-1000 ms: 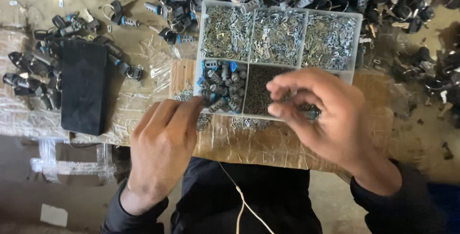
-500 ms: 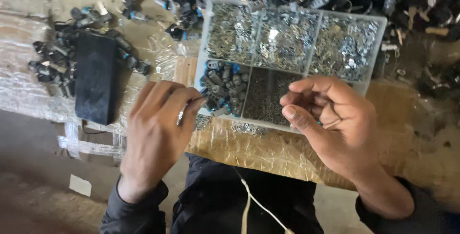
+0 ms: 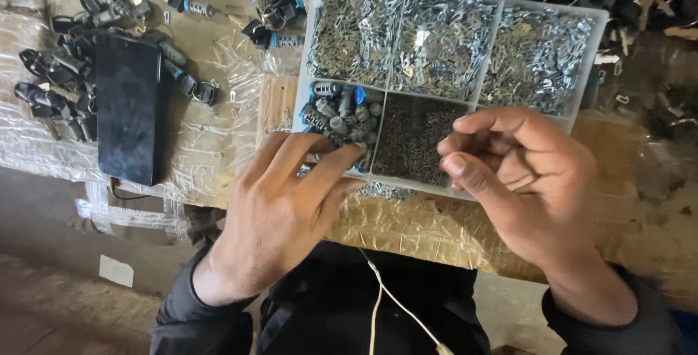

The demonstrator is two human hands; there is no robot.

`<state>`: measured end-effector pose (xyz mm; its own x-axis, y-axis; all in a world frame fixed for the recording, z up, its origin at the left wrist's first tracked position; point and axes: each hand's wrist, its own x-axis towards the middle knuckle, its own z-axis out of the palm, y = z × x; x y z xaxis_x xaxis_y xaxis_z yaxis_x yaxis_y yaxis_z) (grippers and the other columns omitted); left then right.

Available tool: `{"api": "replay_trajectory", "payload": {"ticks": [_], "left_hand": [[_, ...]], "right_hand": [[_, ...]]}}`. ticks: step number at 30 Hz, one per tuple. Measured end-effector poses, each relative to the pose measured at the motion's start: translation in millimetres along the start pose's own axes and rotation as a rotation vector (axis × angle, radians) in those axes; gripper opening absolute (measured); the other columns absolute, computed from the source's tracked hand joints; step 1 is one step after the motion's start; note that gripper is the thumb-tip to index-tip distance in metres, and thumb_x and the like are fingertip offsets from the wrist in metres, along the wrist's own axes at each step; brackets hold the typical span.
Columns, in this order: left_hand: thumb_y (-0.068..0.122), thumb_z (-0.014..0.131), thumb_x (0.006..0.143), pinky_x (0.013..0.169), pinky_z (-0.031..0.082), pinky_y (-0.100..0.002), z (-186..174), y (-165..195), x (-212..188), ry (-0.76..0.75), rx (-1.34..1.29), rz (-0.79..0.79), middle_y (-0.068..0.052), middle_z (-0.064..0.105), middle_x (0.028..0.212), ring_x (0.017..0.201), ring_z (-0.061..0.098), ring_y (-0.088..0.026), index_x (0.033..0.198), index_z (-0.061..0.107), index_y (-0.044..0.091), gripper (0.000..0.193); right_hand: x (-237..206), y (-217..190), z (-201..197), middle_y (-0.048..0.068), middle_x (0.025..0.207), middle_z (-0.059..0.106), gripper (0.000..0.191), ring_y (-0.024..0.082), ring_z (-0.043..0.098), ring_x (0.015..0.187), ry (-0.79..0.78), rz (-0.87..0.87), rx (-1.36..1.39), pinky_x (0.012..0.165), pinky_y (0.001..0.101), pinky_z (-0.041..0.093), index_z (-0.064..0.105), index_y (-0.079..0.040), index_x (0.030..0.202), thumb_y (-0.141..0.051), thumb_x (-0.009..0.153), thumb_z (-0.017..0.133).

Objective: The person sits at a workbench and assembles lock cylinders by hand. They pick small metal pins and springs from a compartment tray and insert them one at a time into the open lock body, pressing each part into place before reaching for the next part.

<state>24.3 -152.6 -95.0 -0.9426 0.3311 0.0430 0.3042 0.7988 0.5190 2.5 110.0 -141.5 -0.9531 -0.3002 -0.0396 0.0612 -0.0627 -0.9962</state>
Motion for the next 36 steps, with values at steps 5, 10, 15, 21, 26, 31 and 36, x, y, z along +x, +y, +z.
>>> {"api": "replay_trajectory", "payload": {"ticks": [5, 10, 15, 21, 26, 31, 36], "left_hand": [[0.005, 0.079, 0.084, 0.082, 0.057, -0.036, -6, -16, -11, 0.041, -0.119, 0.047, -0.005, 0.070, 0.104, 0.097, 0.069, -0.025, 0.117, 0.074, 0.008, 0.034], [0.004, 0.082, 0.085, 0.083, 0.057, -0.035, -14, -20, -31, 0.138, -0.122, -0.050, -0.006, 0.073, 0.106, 0.098, 0.071, -0.025, 0.109, 0.075, 0.008, 0.026], [0.009, 0.084, 0.086, 0.080, 0.059, -0.031, -8, -23, -57, 0.131, -0.157, -0.074, -0.004, 0.072, 0.105, 0.094, 0.071, -0.020, 0.109, 0.074, 0.011, 0.026], [0.004, 0.076, 0.073, 0.076, 0.056, -0.038, 29, -30, -71, 0.072, -0.015, -0.023, -0.010, 0.063, 0.107, 0.094, 0.063, -0.029, 0.116, 0.072, 0.011, 0.043], [0.003, 0.077, 0.086, 0.080, 0.056, -0.037, 18, -34, -76, 0.128, 0.001, 0.018, -0.005, 0.064, 0.110, 0.096, 0.064, -0.024, 0.120, 0.068, 0.010, 0.035], [0.010, 0.077, 0.085, 0.085, 0.054, -0.041, 16, -25, -58, 0.105, 0.089, -0.018, -0.010, 0.063, 0.111, 0.098, 0.062, -0.029, 0.119, 0.071, 0.008, 0.035], [0.021, 0.082, 0.087, 0.075, 0.052, -0.040, 30, -27, -58, 0.028, 0.102, -0.050, -0.009, 0.063, 0.105, 0.089, 0.061, -0.029, 0.110, 0.076, 0.012, 0.026]], "right_hand": [[-2, -1, -1, 0.015, 0.107, 0.072, 0.028, 0.013, 0.072, 0.094, 0.040, 0.068, 0.059, 0.079, 0.0257, 0.066, 0.063, 0.006, 0.126, 0.002, 0.100, 0.071], [2, -2, -2, 0.016, 0.104, 0.073, 0.024, 0.016, 0.076, 0.095, -0.015, -0.053, -0.045, 0.082, 0.0267, 0.069, 0.062, 0.004, 0.125, 0.002, 0.102, 0.071], [4, -10, -2, 0.015, 0.100, 0.072, 0.023, 0.017, 0.076, 0.092, 0.069, 0.069, -0.134, 0.076, 0.0295, 0.069, 0.062, 0.002, 0.118, 0.001, 0.095, 0.068], [3, -16, 2, 0.015, 0.103, 0.071, 0.021, 0.017, 0.073, 0.092, 0.049, 0.117, -0.112, 0.076, 0.0286, 0.065, 0.060, 0.001, 0.121, 0.002, 0.101, 0.065], [10, -13, 0, 0.014, 0.103, 0.072, 0.020, 0.018, 0.075, 0.094, -0.026, 0.032, -0.072, 0.078, 0.0305, 0.069, 0.061, 0.000, 0.118, 0.003, 0.098, 0.063], [6, -11, 0, 0.016, 0.102, 0.072, 0.023, 0.018, 0.075, 0.093, 0.002, 0.038, -0.089, 0.076, 0.0297, 0.069, 0.062, 0.004, 0.120, 0.006, 0.097, 0.065], [1, -6, -3, 0.016, 0.103, 0.073, 0.021, 0.017, 0.075, 0.092, -0.029, -0.006, -0.094, 0.076, 0.0274, 0.069, 0.063, 0.005, 0.126, 0.007, 0.105, 0.066]]}}
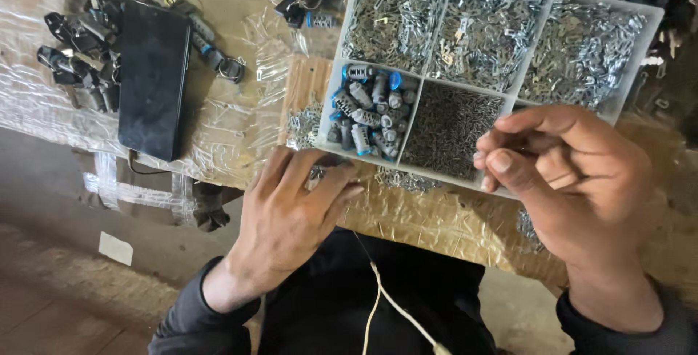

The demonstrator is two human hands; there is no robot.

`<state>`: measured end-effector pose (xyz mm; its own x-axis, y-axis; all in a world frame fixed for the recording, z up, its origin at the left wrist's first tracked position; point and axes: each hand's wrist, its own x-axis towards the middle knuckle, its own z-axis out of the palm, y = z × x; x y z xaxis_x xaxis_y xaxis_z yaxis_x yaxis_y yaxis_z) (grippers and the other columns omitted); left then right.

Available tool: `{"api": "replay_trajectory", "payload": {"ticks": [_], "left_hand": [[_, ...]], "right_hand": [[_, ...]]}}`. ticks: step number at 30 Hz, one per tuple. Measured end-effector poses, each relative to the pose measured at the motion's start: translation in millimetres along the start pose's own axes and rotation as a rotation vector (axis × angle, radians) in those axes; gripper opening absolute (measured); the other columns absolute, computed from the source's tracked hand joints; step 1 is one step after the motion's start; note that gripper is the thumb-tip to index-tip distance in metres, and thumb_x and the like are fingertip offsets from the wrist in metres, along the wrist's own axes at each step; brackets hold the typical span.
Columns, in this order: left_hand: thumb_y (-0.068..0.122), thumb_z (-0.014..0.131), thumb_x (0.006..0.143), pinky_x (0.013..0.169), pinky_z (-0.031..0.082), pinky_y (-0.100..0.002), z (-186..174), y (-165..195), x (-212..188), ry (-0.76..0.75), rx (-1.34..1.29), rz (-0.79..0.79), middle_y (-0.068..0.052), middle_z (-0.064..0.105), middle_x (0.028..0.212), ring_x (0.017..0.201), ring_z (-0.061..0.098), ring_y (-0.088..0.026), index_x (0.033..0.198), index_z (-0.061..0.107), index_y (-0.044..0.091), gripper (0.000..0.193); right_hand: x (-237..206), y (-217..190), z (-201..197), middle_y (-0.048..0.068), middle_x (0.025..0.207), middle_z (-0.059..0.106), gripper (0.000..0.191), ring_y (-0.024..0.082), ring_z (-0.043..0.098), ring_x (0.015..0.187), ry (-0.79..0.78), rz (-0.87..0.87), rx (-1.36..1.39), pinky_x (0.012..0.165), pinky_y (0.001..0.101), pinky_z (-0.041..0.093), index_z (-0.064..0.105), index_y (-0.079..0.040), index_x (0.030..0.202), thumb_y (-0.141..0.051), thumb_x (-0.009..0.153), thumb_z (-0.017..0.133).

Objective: The person sits at a workbench and assembles lock cylinders by hand. They pick small metal pins and springs from a compartment tray and insert them one at a time into the open lock body, pressing each part into place before reaching for the next part.

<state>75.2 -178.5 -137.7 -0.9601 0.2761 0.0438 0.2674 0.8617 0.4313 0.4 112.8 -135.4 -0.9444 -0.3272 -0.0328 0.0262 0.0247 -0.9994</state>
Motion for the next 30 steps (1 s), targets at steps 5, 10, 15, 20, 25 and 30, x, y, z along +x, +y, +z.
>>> {"api": "replay_trajectory", "payload": {"ticks": [5, 10, 15, 20, 25, 30], "left_hand": [[0.006, 0.076, 0.087, 0.076, 0.056, -0.038, -14, 3, -5, 0.025, -0.085, -0.011, -0.007, 0.070, 0.108, 0.090, 0.065, -0.026, 0.109, 0.074, 0.010, 0.023], [0.002, 0.072, 0.082, 0.082, 0.059, -0.038, -55, 37, 44, 0.085, -0.333, 0.319, -0.008, 0.071, 0.107, 0.096, 0.067, -0.026, 0.105, 0.070, 0.008, 0.024], [0.008, 0.079, 0.096, 0.086, 0.058, -0.032, -21, 60, 92, 0.244, -0.423, 0.567, -0.009, 0.066, 0.117, 0.103, 0.066, -0.022, 0.122, 0.069, 0.000, 0.029], [0.013, 0.080, 0.094, 0.082, 0.056, -0.035, 5, 48, 87, 0.296, -0.227, 0.454, -0.009, 0.067, 0.113, 0.099, 0.063, -0.023, 0.115, 0.071, 0.003, 0.025], [0.010, 0.078, 0.088, 0.078, 0.054, -0.036, -29, 52, 113, 0.237, -0.153, 0.443, -0.009, 0.067, 0.104, 0.092, 0.061, -0.023, 0.111, 0.073, 0.003, 0.026], [0.012, 0.074, 0.076, 0.083, 0.054, -0.040, -13, 58, 122, -0.011, 0.077, 0.332, -0.008, 0.065, 0.090, 0.097, 0.060, -0.028, 0.090, 0.071, 0.006, 0.015]], "right_hand": [[-4, -4, -1, 0.016, 0.104, 0.073, 0.021, 0.018, 0.076, 0.094, 0.027, 0.062, 0.055, 0.073, 0.0287, 0.070, 0.063, 0.004, 0.121, 0.003, 0.100, 0.066], [-6, -10, -1, 0.019, 0.110, 0.076, 0.028, 0.019, 0.078, 0.090, -0.100, 0.091, 0.116, 0.073, 0.0285, 0.071, 0.066, 0.004, 0.129, -0.001, 0.101, 0.068], [-1, 3, -9, 0.018, 0.106, 0.079, 0.023, 0.018, 0.080, 0.085, -0.237, 0.100, 0.495, 0.073, 0.0258, 0.070, 0.073, 0.004, 0.118, -0.004, 0.095, 0.073], [-6, 11, -16, 0.023, 0.116, 0.072, 0.016, 0.019, 0.074, 0.098, 0.013, 0.132, 0.470, 0.080, 0.0241, 0.064, 0.068, 0.009, 0.123, 0.003, 0.108, 0.070], [-6, 4, -17, 0.022, 0.118, 0.072, 0.013, 0.023, 0.075, 0.103, 0.140, 0.132, 0.463, 0.083, 0.0302, 0.066, 0.068, 0.006, 0.119, 0.004, 0.106, 0.066], [2, 0, -15, 0.023, 0.120, 0.071, 0.017, 0.027, 0.074, 0.107, 0.204, 0.122, 0.418, 0.089, 0.0362, 0.068, 0.068, 0.004, 0.122, 0.007, 0.107, 0.062]]}}
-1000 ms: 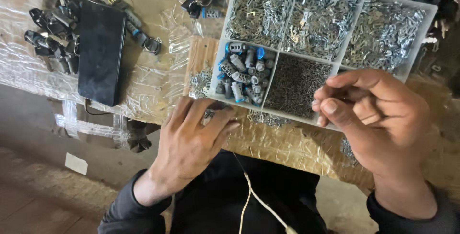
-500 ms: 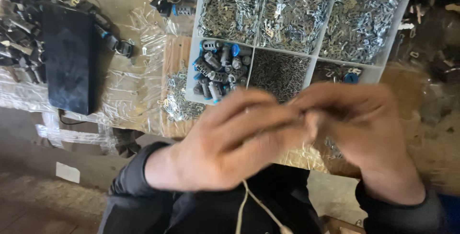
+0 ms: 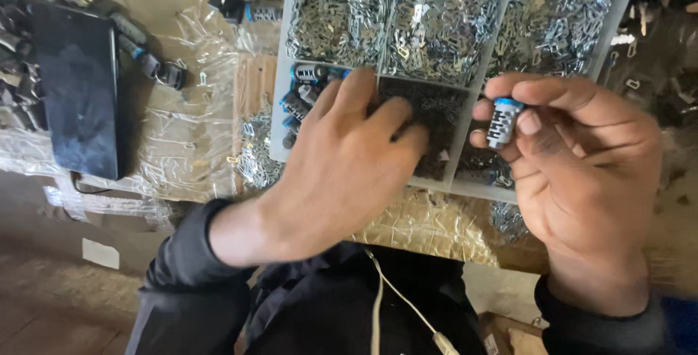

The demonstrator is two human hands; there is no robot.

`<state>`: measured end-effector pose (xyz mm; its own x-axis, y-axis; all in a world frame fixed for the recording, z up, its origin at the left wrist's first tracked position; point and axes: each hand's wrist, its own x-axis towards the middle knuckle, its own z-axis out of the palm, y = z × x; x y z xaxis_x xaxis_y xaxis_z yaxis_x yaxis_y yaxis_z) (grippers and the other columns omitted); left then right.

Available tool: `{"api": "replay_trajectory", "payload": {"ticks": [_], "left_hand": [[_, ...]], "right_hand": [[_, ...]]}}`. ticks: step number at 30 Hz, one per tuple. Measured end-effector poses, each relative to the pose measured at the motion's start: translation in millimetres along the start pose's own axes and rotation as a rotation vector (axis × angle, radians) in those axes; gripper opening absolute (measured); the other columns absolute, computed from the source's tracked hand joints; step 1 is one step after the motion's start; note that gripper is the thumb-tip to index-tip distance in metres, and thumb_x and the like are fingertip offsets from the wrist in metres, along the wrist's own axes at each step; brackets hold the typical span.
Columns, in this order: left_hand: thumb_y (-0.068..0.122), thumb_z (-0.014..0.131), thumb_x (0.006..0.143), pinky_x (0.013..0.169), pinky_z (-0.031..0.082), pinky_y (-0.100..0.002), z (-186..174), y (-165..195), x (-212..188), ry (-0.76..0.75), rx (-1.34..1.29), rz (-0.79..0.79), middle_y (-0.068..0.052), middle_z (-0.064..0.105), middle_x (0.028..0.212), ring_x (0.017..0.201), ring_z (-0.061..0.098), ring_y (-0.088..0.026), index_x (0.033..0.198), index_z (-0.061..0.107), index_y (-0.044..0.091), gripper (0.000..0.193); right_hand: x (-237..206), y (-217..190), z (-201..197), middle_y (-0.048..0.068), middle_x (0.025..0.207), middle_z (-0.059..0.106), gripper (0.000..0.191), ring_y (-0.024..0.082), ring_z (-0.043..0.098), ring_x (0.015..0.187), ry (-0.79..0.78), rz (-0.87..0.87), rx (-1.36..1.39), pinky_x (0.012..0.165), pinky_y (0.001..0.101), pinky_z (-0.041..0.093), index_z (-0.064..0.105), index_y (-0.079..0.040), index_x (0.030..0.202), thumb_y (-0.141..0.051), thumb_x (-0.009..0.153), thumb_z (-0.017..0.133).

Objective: The person sits at a workbench and assembles lock cylinders by hand. They pick small metal pins and springs from a compartment tray and insert them one at a time into the open lock body, pressing each part into place before reaching for the next part.

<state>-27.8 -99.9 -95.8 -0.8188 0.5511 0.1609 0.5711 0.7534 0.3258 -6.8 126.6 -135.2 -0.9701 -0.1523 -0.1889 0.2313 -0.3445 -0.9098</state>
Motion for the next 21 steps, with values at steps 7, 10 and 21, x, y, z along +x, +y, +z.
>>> {"api": "replay_trajectory", "payload": {"ticks": [7, 10, 21], "left_hand": [[0.013, 0.077, 0.090, 0.087, 0.050, -0.039, 48, -9, -33, 0.219, -0.186, -0.022, -0.007, 0.064, 0.098, 0.096, 0.057, -0.026, 0.107, 0.070, 0.004, 0.020], [0.012, 0.079, 0.093, 0.083, 0.049, -0.040, 41, -9, -28, 0.220, -0.248, -0.039, -0.006, 0.063, 0.094, 0.091, 0.057, -0.027, 0.102, 0.070, 0.004, 0.015], [0.005, 0.082, 0.083, 0.082, 0.050, -0.042, 29, -2, -14, 0.129, -0.236, -0.051, -0.009, 0.068, 0.099, 0.093, 0.060, -0.030, 0.103, 0.073, 0.002, 0.022]], "right_hand": [[-3, -1, 8, 0.016, 0.125, 0.067, 0.034, 0.021, 0.072, 0.110, -0.048, -0.037, -0.156, 0.091, 0.0310, 0.066, 0.062, 0.000, 0.120, 0.012, 0.090, 0.075], [-4, 0, 9, 0.017, 0.123, 0.068, 0.035, 0.020, 0.073, 0.107, -0.045, -0.027, -0.158, 0.093, 0.0302, 0.066, 0.062, 0.000, 0.118, 0.012, 0.090, 0.077], [-2, -7, 21, 0.021, 0.132, 0.066, 0.036, 0.019, 0.072, 0.112, -0.028, -0.097, -0.550, 0.092, 0.0282, 0.068, 0.060, 0.005, 0.120, 0.012, 0.088, 0.074]]}}
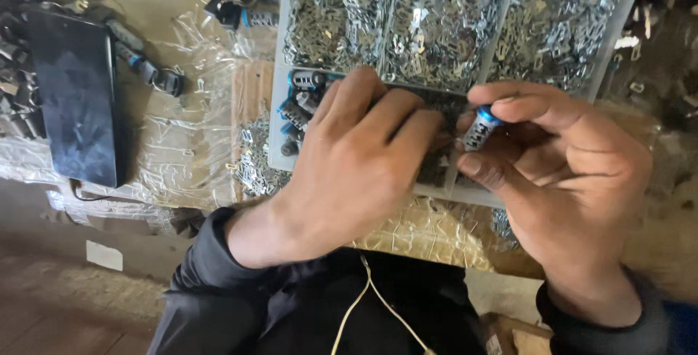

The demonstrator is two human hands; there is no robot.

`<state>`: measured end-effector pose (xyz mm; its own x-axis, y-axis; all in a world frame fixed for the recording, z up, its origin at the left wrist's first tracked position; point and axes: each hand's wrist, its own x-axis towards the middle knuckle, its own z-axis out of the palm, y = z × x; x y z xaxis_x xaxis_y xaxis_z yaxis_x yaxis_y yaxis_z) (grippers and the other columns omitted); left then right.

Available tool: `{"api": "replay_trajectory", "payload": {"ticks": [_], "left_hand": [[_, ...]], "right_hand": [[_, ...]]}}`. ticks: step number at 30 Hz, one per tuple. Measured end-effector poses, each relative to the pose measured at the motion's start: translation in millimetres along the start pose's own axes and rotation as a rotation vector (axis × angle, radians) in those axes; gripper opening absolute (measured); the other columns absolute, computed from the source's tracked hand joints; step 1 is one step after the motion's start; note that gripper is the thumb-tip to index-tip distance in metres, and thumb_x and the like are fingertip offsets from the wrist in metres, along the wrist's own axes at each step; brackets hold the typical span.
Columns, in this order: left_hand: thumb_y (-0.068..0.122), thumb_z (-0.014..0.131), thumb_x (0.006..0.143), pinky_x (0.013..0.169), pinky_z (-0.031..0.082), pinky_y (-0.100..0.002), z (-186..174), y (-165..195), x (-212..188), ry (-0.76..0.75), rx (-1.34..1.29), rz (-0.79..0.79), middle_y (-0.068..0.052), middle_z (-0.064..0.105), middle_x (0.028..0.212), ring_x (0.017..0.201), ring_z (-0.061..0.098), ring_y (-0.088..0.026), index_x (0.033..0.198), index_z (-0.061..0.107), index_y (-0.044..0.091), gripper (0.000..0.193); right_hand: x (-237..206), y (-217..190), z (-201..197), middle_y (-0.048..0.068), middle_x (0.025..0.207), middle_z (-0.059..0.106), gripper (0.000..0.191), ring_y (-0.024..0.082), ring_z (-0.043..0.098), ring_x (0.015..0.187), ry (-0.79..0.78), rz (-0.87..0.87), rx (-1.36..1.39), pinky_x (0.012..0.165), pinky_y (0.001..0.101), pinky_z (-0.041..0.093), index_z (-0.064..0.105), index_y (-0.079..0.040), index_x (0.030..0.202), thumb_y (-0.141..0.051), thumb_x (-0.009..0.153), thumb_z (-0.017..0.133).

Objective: The person sits at a workbench and assembles lock cylinders by hand. They pick small metal pins and springs from a compartment tray and insert them one at a time into the open lock body, pressing each part into place before reaching for the next part.

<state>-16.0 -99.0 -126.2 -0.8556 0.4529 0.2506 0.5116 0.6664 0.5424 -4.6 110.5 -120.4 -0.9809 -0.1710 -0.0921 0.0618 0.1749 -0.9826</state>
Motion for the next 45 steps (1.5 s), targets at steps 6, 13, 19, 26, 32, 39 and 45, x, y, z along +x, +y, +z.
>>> {"api": "replay_trajectory", "payload": {"ticks": [6, 13, 19, 26, 32, 39, 45], "left_hand": [[0.002, 0.084, 0.094, 0.078, 0.051, -0.029, -4, 1, -8, 0.182, -0.354, -0.027, -0.002, 0.073, 0.107, 0.093, 0.063, -0.019, 0.113, 0.070, 0.008, 0.024], [0.002, 0.082, 0.095, 0.078, 0.053, -0.031, -7, 2, -5, 0.186, -0.394, -0.055, -0.002, 0.073, 0.101, 0.090, 0.066, -0.017, 0.108, 0.070, 0.006, 0.018], [0.014, 0.083, 0.087, 0.078, 0.048, -0.040, -5, 2, 8, 0.001, 0.090, 0.022, -0.006, 0.069, 0.093, 0.088, 0.058, -0.028, 0.097, 0.074, 0.005, 0.016], [0.003, 0.082, 0.092, 0.078, 0.049, -0.031, -3, 0, -9, 0.112, -0.285, -0.058, -0.002, 0.071, 0.111, 0.096, 0.057, -0.022, 0.112, 0.075, 0.011, 0.023], [-0.006, 0.079, 0.088, 0.086, 0.055, -0.032, -6, 0, -11, 0.159, -0.512, -0.039, -0.004, 0.076, 0.107, 0.095, 0.072, -0.017, 0.107, 0.072, 0.007, 0.024], [-0.003, 0.080, 0.085, 0.073, 0.057, -0.028, -9, 6, -6, 0.206, -0.531, -0.101, -0.003, 0.076, 0.099, 0.089, 0.069, -0.017, 0.103, 0.075, 0.007, 0.021], [-0.005, 0.079, 0.081, 0.075, 0.053, -0.033, -7, 7, -5, 0.209, -0.514, -0.045, -0.004, 0.076, 0.095, 0.079, 0.068, -0.016, 0.100, 0.074, 0.005, 0.022]], "right_hand": [[1, -4, -1, 0.021, 0.127, 0.063, 0.026, 0.022, 0.074, 0.107, -0.051, -0.039, -0.103, 0.089, 0.0297, 0.071, 0.059, 0.006, 0.114, 0.012, 0.091, 0.069], [-2, -1, -2, 0.019, 0.126, 0.063, 0.025, 0.021, 0.074, 0.109, -0.031, -0.045, -0.030, 0.090, 0.0307, 0.071, 0.060, 0.005, 0.113, 0.012, 0.091, 0.070], [-2, -4, 0, 0.019, 0.127, 0.064, 0.031, 0.020, 0.073, 0.107, 0.045, -0.054, -0.006, 0.090, 0.0290, 0.069, 0.059, 0.006, 0.118, 0.011, 0.092, 0.074], [1, -4, -1, 0.019, 0.128, 0.063, 0.030, 0.022, 0.073, 0.111, -0.013, -0.095, -0.007, 0.090, 0.0299, 0.071, 0.060, 0.004, 0.119, 0.009, 0.092, 0.072], [-1, -2, -1, 0.018, 0.127, 0.065, 0.026, 0.023, 0.074, 0.111, -0.031, -0.105, -0.092, 0.090, 0.0299, 0.070, 0.062, 0.003, 0.115, 0.009, 0.092, 0.073], [-4, -2, 0, 0.016, 0.124, 0.065, 0.025, 0.020, 0.074, 0.111, -0.035, -0.073, -0.036, 0.092, 0.0295, 0.070, 0.063, 0.001, 0.110, 0.010, 0.089, 0.074], [-6, 0, 0, 0.016, 0.123, 0.065, 0.026, 0.022, 0.073, 0.111, -0.045, -0.113, -0.115, 0.092, 0.0301, 0.069, 0.062, 0.002, 0.108, 0.011, 0.088, 0.076]]}}
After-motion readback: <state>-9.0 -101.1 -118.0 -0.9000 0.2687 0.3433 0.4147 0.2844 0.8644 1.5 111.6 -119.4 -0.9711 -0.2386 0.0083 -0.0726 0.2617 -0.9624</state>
